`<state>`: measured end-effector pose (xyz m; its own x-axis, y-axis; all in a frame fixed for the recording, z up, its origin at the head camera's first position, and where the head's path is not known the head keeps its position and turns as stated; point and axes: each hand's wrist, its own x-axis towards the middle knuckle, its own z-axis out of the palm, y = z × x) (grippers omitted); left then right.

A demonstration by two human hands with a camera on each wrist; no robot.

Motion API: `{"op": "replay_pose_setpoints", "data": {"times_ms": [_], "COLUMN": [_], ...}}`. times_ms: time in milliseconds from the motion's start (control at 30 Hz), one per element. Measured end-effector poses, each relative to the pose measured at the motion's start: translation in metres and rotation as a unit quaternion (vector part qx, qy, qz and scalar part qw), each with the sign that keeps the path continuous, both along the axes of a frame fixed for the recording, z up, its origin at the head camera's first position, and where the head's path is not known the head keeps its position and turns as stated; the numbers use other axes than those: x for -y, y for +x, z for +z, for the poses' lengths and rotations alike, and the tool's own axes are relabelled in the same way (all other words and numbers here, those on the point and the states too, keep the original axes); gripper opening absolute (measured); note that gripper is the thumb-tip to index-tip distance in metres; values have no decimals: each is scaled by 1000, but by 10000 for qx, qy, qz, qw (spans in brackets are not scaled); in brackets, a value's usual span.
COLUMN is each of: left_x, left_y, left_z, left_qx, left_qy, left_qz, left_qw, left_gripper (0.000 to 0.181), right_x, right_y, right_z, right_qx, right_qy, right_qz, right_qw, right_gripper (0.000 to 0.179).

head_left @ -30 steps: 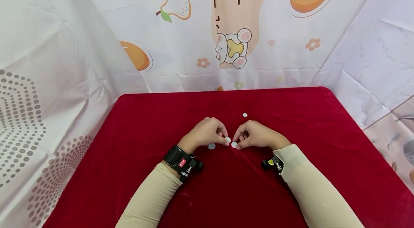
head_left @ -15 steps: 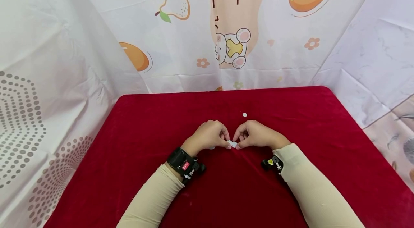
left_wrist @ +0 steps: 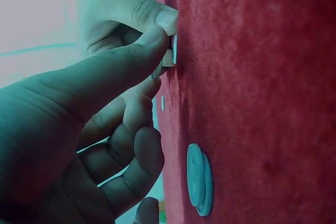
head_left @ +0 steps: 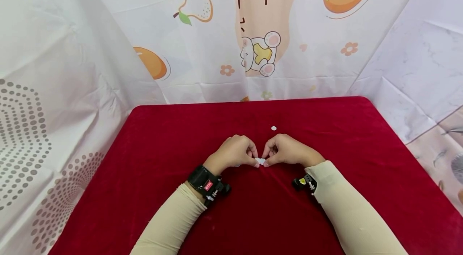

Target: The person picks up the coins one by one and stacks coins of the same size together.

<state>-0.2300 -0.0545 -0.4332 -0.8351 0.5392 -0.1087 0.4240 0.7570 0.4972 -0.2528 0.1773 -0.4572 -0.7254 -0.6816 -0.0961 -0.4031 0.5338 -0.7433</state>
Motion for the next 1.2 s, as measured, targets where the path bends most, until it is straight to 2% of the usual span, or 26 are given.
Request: {"op": "replay_pose_setpoints", "data": {"times_ms": [133,633,1200], "left_x": [0,-2,-4], "left_y": [0,2,1], "left_z": [-2,-4,-3], "left_qx": [-109,-102,-210], "left_qy": [-60,-257,-254], "left_qz": [-33,-40,-107], "left_qw": [9999,9996,9994], "left_gripper": [18,19,18], "right_x": [1,2,2], "right_y": [0,2,1], "right_z": [0,1,3], "right_qx": [-4,-7,-7], "right_qy": [26,70,91], "right_qz": [-32,-37,-27], "right_qw": [10000,10000,10000], "right_gripper": [15,14,15]}}
